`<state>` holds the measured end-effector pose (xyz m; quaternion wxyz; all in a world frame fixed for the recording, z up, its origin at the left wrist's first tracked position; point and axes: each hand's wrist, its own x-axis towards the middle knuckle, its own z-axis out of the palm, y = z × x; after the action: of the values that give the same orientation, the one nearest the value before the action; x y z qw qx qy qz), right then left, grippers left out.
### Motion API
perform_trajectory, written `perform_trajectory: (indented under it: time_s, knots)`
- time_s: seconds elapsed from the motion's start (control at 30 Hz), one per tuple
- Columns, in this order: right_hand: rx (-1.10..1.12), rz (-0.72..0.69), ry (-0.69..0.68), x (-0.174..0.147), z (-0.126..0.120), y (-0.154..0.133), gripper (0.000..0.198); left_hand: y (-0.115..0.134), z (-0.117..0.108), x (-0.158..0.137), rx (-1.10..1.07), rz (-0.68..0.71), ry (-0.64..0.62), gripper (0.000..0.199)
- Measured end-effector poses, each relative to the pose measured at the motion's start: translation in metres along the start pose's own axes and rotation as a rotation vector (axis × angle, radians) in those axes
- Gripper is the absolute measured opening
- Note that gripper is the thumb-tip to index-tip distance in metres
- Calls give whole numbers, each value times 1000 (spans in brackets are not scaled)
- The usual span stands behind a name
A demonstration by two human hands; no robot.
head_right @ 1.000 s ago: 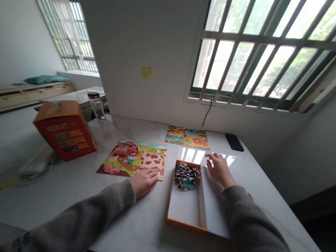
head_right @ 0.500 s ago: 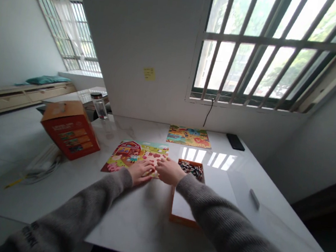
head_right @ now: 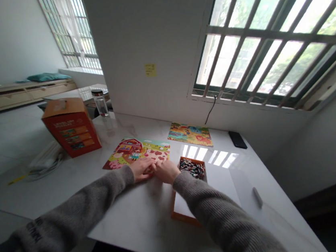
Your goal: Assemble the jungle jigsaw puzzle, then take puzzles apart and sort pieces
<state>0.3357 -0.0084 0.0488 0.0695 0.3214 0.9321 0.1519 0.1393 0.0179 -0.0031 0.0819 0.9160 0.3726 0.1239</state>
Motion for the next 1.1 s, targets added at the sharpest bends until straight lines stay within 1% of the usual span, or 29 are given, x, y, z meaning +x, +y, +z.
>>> perform_trajectory:
  time_s: [0.07, 0.13, 0.27, 0.33, 0.47, 0.6, 0.67, 0.7, 0.8, 0.87, 0.93, 1.03, 1.1]
  knots:
    - [-1, 12, 12, 0, 0, 0, 32, -4, 3, 0, -21, 26, 40, 42]
    - [1, 18, 24, 0, 0, 2, 32, -9, 7, 1, -15, 56, 71, 36]
    - [22, -14, 46, -1, 1, 9, 25, -13, 10, 3, 104, 130, 101, 24]
    - [48, -5, 24, -3, 1, 12, 22, -13, 11, 5, 194, 178, 89, 20]
    - [122, 66, -37, -6, -2, 15, 21, -7, 12, 5, 318, 252, 68, 21]
    - [214, 120, -18, -11, -8, 14, 19, 3, 13, 7, 361, 224, 25, 23]
    - [286, 134, 49, -18, -10, 16, 16, 8, 13, 9, 358, 189, 1, 26]
    - [334, 147, 104, -23, -10, 18, 14, 9, 13, 9, 349, 170, 0, 29]
    - [518, 239, 324, -45, -12, 31, 7, 8, 12, 9, 295, 115, 12, 38]
    - [643, 314, 470, -62, -12, 41, 7, 5, 10, 8, 268, 106, -4, 35]
    - [729, 370, 580, -76, -13, 49, 10, 0, 7, 7, 246, 141, -26, 31]
    - [778, 391, 640, -87, -19, 49, 13, -5, 4, 7, 209, 193, -27, 39]
    - [773, 375, 662, -89, -28, 38, 13, -5, 4, 8, 182, 191, -13, 45]
